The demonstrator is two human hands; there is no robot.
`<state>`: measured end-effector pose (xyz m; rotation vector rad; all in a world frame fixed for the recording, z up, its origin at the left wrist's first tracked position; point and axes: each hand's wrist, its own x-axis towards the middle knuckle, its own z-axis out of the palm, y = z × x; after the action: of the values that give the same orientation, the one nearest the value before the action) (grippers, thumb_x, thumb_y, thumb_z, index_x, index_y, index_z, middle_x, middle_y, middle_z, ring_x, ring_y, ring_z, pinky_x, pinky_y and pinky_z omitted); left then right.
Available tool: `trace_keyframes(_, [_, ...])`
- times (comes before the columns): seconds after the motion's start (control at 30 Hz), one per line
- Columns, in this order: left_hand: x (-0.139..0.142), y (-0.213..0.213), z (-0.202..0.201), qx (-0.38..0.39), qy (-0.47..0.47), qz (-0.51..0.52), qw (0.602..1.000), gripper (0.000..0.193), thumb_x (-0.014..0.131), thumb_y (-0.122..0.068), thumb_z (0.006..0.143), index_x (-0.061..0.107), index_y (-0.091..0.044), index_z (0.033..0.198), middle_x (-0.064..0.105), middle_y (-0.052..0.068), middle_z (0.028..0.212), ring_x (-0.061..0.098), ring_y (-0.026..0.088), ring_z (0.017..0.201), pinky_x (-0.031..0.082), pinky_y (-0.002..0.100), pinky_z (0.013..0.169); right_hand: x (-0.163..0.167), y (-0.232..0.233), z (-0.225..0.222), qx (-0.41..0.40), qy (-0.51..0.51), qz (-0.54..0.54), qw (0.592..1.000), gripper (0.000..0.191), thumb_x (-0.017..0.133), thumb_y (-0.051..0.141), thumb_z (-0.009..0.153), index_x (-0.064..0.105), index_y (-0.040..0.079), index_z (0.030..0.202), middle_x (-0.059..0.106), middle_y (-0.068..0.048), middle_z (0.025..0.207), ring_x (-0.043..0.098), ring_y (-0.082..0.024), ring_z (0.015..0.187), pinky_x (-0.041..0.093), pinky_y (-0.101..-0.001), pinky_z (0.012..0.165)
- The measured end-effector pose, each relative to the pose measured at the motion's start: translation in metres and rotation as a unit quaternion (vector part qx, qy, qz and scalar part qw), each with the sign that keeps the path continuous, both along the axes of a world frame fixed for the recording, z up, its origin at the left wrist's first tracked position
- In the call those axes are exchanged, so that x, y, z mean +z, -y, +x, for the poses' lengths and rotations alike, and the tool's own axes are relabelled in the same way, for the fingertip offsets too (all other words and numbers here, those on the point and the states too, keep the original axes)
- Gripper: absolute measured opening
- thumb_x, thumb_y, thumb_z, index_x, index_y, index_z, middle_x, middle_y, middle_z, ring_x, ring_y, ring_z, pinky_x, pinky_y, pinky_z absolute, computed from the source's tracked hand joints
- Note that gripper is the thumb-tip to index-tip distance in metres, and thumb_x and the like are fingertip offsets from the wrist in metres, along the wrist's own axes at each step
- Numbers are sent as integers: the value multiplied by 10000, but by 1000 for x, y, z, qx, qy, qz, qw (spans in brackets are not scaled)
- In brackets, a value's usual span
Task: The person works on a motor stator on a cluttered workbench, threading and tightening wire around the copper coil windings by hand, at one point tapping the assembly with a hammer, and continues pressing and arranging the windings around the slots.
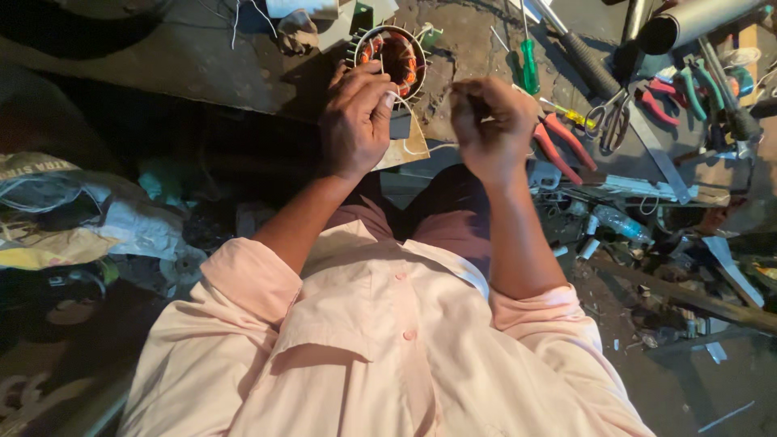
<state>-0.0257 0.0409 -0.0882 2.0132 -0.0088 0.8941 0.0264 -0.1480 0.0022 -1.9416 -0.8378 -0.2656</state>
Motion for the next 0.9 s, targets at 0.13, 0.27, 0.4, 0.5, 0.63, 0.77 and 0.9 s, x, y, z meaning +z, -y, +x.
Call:
trace_keyframes(0.13, [0,-1,1,-7,-10,-35,999,118,671,-124,1005,752,-54,1053,725,112,1097,680,313,1189,443,498,1148,-5,-6,-2,-50,25,-75,996,83,715,-61,923,713,-9,989,593,-59,675,555,-114,580,418,-269,561])
trace_keyframes(0.27, [0,-1,3,-2,-10,-45,999,136,672,-135,1007,756,-47,1068,728,119,1112,683,312,1184,446,494,1140,-7,-8,-6,-52,28,-91,994,110,710,-51,908,717,5,1003,608,-72,684,573,-130,574,431,-273,561])
trace_keyframes(0.4, [0,-2,4,8,-7,-42,999,135,683,-142,1004,767,-50,1055,738,110,1094,692,307,1168,425,515,1160,-9,-13,-8,-39,80,-116,989,120,723,-34,886,716,23,991,644,-97,720,631,-179,604,486,-295,596])
trace_keyframes(0.5, [0,-2,4,11,-14,-37,999,139,687,-153,1006,767,-49,1050,737,110,1084,688,308,1165,424,516,1153,-10,-17,-10,-37,106,-126,986,120,724,-18,885,716,31,994,678,-110,777,677,-219,661,513,-311,618])
trace_keyframes(0.63, [-1,-2,5,15,-12,-22,1000,129,678,-140,994,744,-42,1045,724,113,1082,681,316,1165,422,523,1150,-10,-25,-14,-31,53,-115,991,94,731,-19,900,707,25,979,649,-101,721,650,-202,590,501,-318,582])
trace_keyframes(0.77, [-4,-1,7,30,-17,-8,999,122,683,-119,988,715,-31,1065,708,125,1129,668,334,1159,430,532,1146,-6,-31,-16,-25,76,-123,989,152,746,-12,906,700,31,1045,656,-89,777,650,-198,604,503,-323,576])
trace_keyframes(0.9, [-7,-2,9,36,-14,11,999,118,698,-118,953,706,-44,1044,702,123,1138,668,343,1159,433,544,1146,1,-26,-12,-6,291,-214,933,224,794,5,807,755,74,1016,536,-64,678,568,-252,575,440,-389,533])
